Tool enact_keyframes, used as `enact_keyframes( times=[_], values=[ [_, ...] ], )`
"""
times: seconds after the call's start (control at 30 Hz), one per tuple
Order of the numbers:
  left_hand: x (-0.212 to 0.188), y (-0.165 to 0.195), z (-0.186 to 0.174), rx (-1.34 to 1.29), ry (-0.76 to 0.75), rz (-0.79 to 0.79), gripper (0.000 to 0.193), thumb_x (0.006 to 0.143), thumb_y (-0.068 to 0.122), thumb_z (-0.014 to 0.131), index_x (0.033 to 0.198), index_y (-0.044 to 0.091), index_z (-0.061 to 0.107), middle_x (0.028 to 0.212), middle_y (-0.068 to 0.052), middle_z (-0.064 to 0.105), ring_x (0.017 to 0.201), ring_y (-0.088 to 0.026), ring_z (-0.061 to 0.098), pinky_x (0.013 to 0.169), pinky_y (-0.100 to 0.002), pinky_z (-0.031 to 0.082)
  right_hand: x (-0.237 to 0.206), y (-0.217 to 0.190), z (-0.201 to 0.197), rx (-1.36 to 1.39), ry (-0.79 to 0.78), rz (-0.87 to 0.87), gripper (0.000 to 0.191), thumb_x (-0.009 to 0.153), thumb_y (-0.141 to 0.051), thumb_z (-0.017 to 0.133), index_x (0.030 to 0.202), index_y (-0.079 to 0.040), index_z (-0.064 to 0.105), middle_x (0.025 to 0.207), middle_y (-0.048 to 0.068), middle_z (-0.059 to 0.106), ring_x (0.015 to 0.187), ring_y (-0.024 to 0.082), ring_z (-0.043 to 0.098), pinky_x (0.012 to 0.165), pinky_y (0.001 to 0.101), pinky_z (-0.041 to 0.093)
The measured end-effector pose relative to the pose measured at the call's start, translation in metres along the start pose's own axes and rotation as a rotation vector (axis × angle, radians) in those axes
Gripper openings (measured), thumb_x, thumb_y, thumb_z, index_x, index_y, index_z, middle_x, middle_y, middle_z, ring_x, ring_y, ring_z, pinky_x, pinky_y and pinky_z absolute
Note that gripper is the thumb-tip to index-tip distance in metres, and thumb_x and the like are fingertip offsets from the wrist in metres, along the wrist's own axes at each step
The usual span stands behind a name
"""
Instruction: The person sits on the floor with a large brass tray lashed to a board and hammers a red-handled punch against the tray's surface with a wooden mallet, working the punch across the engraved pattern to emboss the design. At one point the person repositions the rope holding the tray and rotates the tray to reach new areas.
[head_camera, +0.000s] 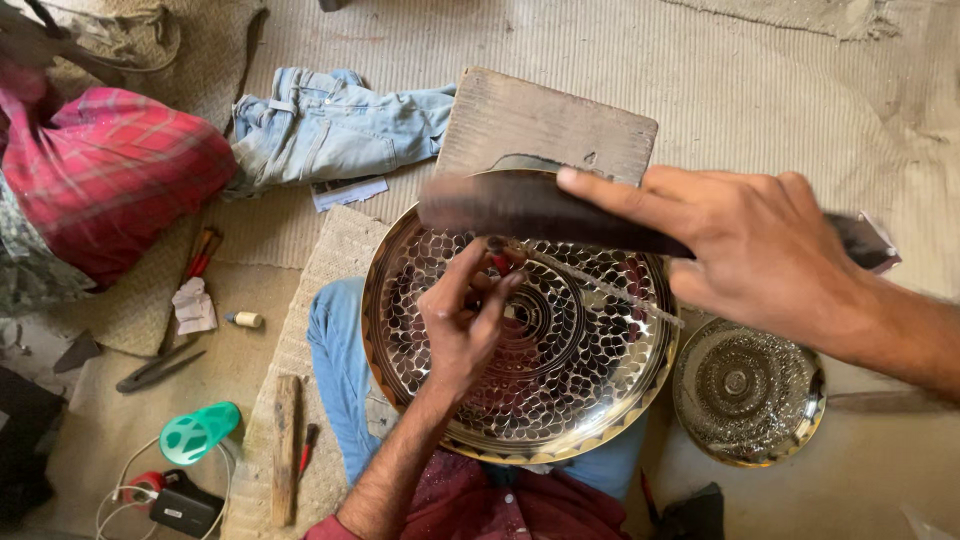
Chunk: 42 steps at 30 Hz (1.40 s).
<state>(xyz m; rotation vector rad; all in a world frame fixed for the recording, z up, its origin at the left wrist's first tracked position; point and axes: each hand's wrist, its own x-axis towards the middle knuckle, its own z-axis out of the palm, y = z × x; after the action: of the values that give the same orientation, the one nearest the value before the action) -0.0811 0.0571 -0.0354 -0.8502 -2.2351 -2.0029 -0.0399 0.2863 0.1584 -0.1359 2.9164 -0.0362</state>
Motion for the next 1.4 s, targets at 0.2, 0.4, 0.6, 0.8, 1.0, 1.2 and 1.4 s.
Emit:
enact_keyframes(
  times=[0.2,0.4,0.6,0.8,1.0,1.2,1.4],
  values=[
    [0.004,0.014,0.002,-0.075,0.007,-0.057,0.044,0.097,0.000,0.071,0.138,0.009,0.059,0.113,-0.008,0.078,0.067,-0.004,0.069,0.052,-0.018,0.058,0.005,0.009,0.002,0.088,0.115,-0.092,0.085,0.090,-0.002,0.066,0.156,-0.043,0.030,0.078,0.000,0.065,0.048,0.013,0.057,0.043,0.0276,0.050],
    [0.004,0.011,0.007,-0.059,0.019,-0.048,0.046,0.096,0.000,0.073,0.138,0.008,0.058,0.112,-0.009,0.078,0.065,-0.004,0.067,0.051,-0.017,0.059,0.002,0.009,0.001,0.196,0.088,-0.025,0.086,0.090,-0.014,0.071,0.158,-0.044,0.028,0.076,0.000,0.063,0.047,0.013,0.056,0.042,0.0281,0.050],
    [-0.004,-0.002,0.011,-0.082,0.027,-0.041,0.039,0.100,0.000,0.070,0.137,0.009,0.059,0.106,-0.010,0.076,0.068,-0.005,0.071,0.052,-0.021,0.062,0.002,0.010,-0.001,0.184,0.079,0.004,0.097,0.082,-0.001,0.063,0.164,-0.041,0.029,0.089,-0.003,0.063,0.045,0.011,0.056,0.043,0.0250,0.049],
    [-0.009,-0.008,0.013,-0.051,0.019,-0.102,0.031,0.099,0.000,0.070,0.129,0.007,0.064,0.097,-0.008,0.076,0.060,-0.004,0.068,0.047,-0.019,0.060,0.004,0.012,-0.002,0.140,0.166,-0.113,0.085,0.091,-0.010,0.068,0.160,-0.038,0.028,0.079,-0.001,0.062,0.047,0.009,0.054,0.043,0.0260,0.049],
    [-0.005,0.003,0.011,-0.103,0.035,-0.060,0.042,0.099,-0.002,0.067,0.139,0.007,0.057,0.118,-0.012,0.075,0.069,-0.004,0.069,0.052,-0.020,0.063,0.007,0.010,-0.003,0.269,0.140,-0.080,0.083,0.089,-0.005,0.062,0.157,-0.037,0.029,0.078,0.001,0.062,0.044,0.012,0.054,0.042,0.0269,0.050],
    [0.000,0.011,0.009,-0.065,0.046,-0.040,0.044,0.098,-0.001,0.071,0.138,0.008,0.059,0.116,-0.011,0.077,0.069,-0.004,0.070,0.052,-0.019,0.062,0.007,0.009,0.001,0.104,0.197,-0.123,0.085,0.091,-0.007,0.066,0.160,-0.041,0.029,0.077,0.000,0.062,0.048,0.013,0.055,0.042,0.0286,0.050],
    [-0.007,0.002,0.009,-0.025,0.029,-0.121,0.032,0.098,0.001,0.073,0.128,0.009,0.064,0.107,-0.010,0.079,0.065,-0.005,0.068,0.050,-0.021,0.058,0.007,0.004,0.001,0.081,0.145,-0.095,0.088,0.085,-0.009,0.068,0.158,-0.044,0.032,0.079,-0.001,0.063,0.048,0.013,0.057,0.040,0.0295,0.049]
  ],
)
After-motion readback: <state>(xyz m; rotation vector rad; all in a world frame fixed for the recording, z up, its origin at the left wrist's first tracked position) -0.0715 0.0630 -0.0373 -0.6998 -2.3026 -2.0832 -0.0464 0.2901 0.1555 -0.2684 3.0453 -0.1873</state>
